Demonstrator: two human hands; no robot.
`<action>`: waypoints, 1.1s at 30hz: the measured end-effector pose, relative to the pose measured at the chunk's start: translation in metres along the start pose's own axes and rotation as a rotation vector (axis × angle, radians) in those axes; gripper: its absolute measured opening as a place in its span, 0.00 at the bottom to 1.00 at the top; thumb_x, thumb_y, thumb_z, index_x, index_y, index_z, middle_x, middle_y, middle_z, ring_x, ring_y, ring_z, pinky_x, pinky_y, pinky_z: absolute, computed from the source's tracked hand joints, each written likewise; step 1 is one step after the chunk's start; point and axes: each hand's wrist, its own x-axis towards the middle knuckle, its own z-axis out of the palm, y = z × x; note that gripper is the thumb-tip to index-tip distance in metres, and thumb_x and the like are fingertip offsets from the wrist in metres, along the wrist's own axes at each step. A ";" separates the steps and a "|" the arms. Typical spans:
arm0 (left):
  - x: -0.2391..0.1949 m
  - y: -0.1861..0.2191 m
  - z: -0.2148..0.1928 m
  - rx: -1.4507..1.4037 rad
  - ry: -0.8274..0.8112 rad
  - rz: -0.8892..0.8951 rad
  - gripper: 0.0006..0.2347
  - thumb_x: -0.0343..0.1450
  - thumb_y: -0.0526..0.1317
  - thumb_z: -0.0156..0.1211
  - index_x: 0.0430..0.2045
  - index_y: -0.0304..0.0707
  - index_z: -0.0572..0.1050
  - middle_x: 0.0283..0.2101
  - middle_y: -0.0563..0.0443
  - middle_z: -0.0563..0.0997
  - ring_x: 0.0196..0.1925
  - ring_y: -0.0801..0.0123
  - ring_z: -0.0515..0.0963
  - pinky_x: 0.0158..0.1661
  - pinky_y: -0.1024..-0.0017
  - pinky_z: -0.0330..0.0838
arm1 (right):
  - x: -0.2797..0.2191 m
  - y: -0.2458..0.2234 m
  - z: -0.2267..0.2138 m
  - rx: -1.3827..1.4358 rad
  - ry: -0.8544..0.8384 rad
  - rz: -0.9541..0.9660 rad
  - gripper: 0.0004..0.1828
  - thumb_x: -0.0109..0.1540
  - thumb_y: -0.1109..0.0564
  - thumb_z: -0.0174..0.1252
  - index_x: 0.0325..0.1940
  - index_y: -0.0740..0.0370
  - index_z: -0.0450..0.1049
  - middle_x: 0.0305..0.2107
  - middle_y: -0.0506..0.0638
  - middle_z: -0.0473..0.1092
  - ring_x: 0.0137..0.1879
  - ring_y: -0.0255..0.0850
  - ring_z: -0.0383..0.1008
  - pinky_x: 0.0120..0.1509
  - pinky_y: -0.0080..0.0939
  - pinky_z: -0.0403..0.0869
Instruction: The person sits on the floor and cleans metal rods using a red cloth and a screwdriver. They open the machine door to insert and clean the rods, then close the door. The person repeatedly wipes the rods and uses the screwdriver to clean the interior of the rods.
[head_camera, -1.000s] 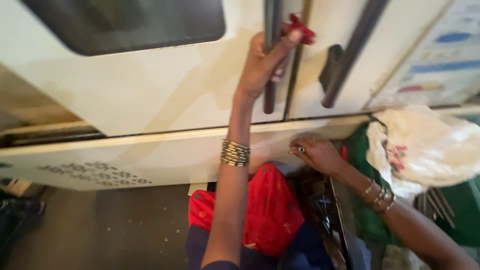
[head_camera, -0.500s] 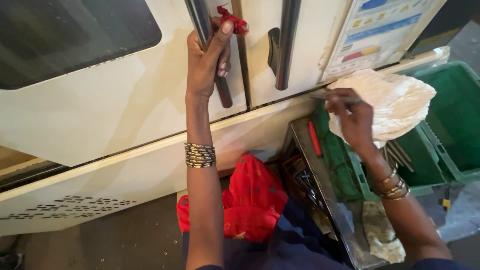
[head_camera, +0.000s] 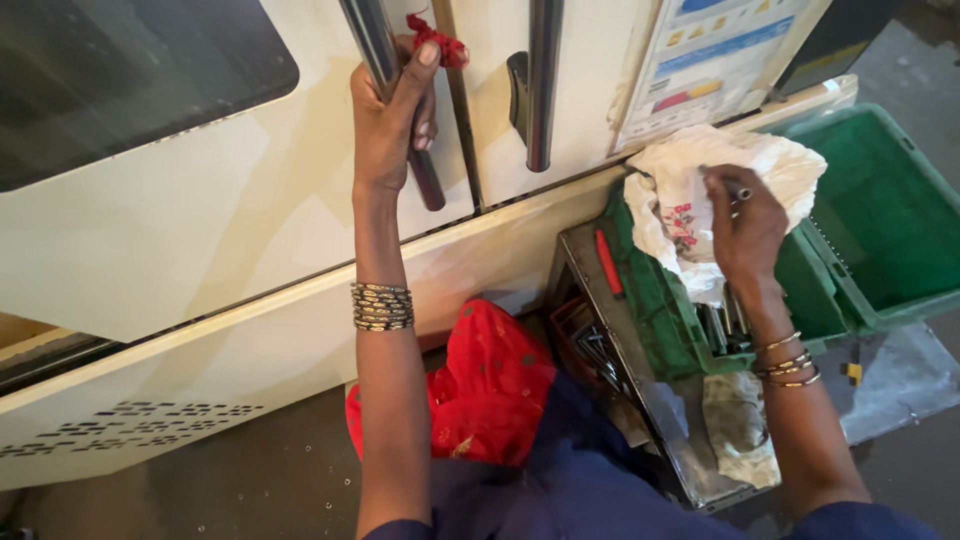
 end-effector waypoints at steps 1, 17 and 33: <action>0.000 0.000 0.000 0.002 0.003 -0.003 0.14 0.78 0.48 0.62 0.35 0.33 0.78 0.15 0.60 0.64 0.15 0.81 0.62 0.18 0.79 0.57 | -0.003 -0.003 0.000 -0.041 -0.032 0.030 0.10 0.75 0.56 0.59 0.53 0.66 0.76 0.38 0.57 0.78 0.40 0.38 0.80 0.39 0.38 0.73; -0.002 -0.002 -0.003 -0.014 0.015 0.005 0.12 0.78 0.46 0.62 0.36 0.35 0.74 0.16 0.59 0.65 0.15 0.79 0.64 0.18 0.78 0.58 | -0.089 0.000 -0.035 -0.073 0.261 0.176 0.10 0.76 0.54 0.59 0.55 0.64 0.77 0.38 0.53 0.76 0.43 0.40 0.75 0.47 0.40 0.72; -0.002 -0.006 -0.006 0.000 0.035 0.010 0.14 0.79 0.47 0.65 0.40 0.31 0.76 0.18 0.58 0.65 0.17 0.78 0.64 0.19 0.76 0.56 | -0.102 0.068 -0.040 -0.411 -0.159 0.577 0.21 0.69 0.38 0.61 0.41 0.59 0.80 0.23 0.59 0.75 0.29 0.54 0.78 0.35 0.49 0.73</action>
